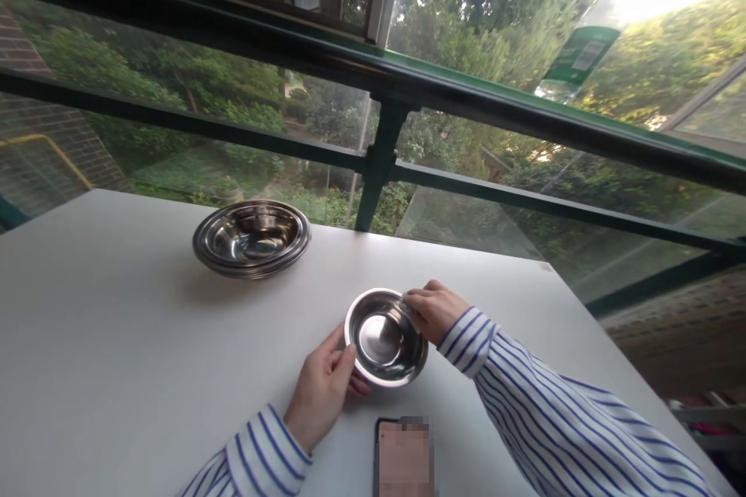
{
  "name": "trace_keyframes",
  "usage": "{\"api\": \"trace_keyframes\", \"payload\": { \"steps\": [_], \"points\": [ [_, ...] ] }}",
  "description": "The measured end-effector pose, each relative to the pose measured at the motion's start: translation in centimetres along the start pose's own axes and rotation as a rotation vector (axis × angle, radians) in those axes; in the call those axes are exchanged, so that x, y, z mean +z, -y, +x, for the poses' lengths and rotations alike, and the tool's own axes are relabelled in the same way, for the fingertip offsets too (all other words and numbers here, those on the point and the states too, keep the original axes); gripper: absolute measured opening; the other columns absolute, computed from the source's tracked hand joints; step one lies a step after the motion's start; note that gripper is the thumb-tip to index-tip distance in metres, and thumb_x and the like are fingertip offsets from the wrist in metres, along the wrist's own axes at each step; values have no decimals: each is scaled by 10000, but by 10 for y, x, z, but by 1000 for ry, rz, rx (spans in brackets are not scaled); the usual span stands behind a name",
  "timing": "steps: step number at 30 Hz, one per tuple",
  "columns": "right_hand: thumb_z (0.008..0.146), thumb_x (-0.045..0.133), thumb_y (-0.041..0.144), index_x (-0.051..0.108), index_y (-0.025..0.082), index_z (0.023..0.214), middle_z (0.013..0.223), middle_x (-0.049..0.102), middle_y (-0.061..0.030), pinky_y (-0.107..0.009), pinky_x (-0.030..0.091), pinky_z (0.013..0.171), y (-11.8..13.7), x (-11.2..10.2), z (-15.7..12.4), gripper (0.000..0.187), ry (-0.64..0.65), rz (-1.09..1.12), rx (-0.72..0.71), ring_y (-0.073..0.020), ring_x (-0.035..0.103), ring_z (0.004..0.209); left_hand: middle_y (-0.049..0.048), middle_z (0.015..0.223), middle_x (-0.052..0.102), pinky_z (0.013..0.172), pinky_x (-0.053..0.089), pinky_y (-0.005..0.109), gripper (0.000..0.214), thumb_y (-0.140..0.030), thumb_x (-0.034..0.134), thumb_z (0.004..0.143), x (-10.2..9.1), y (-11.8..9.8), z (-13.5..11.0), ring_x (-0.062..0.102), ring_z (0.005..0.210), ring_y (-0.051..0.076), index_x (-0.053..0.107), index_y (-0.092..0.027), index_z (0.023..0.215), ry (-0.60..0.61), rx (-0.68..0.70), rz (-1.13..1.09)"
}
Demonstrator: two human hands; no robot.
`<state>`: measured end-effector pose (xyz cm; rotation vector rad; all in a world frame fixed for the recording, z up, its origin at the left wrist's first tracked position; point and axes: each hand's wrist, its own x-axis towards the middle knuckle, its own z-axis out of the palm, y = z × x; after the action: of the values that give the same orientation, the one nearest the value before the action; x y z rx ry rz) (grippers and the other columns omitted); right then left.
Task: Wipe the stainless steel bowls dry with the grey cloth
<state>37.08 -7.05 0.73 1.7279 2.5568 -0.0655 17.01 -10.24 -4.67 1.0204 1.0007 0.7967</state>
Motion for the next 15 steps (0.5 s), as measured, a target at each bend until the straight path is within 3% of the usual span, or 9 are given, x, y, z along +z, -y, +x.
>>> {"api": "trace_keyframes", "payload": {
  "steps": [8,12,15],
  "points": [
    [805,501,93,630,137,874,951,650,-64,-265,335,857,28,1,46,153,-90,73,-236,-144,557,822,1,458,597,423,475,250,574,-285,527,763,-2,-4,2,576,420,167,413,-59,1278,-10,-17,-7],
    [781,540,111,622,154,943,1034,638,-56,-253,351,852,34,5,48,186,-109,107,-339,-136,558,844,3,459,604,418,475,248,548,-266,518,766,-1,-5,3,565,405,159,424,-55,1263,-12,-23,-16],
    [790,502,84,627,117,935,1048,634,-103,-291,367,837,34,5,43,194,-141,105,-315,-163,558,838,3,452,603,426,477,243,537,-257,515,769,-1,-6,3,571,419,159,426,-56,1259,-1,-15,-16]
  ]
}}
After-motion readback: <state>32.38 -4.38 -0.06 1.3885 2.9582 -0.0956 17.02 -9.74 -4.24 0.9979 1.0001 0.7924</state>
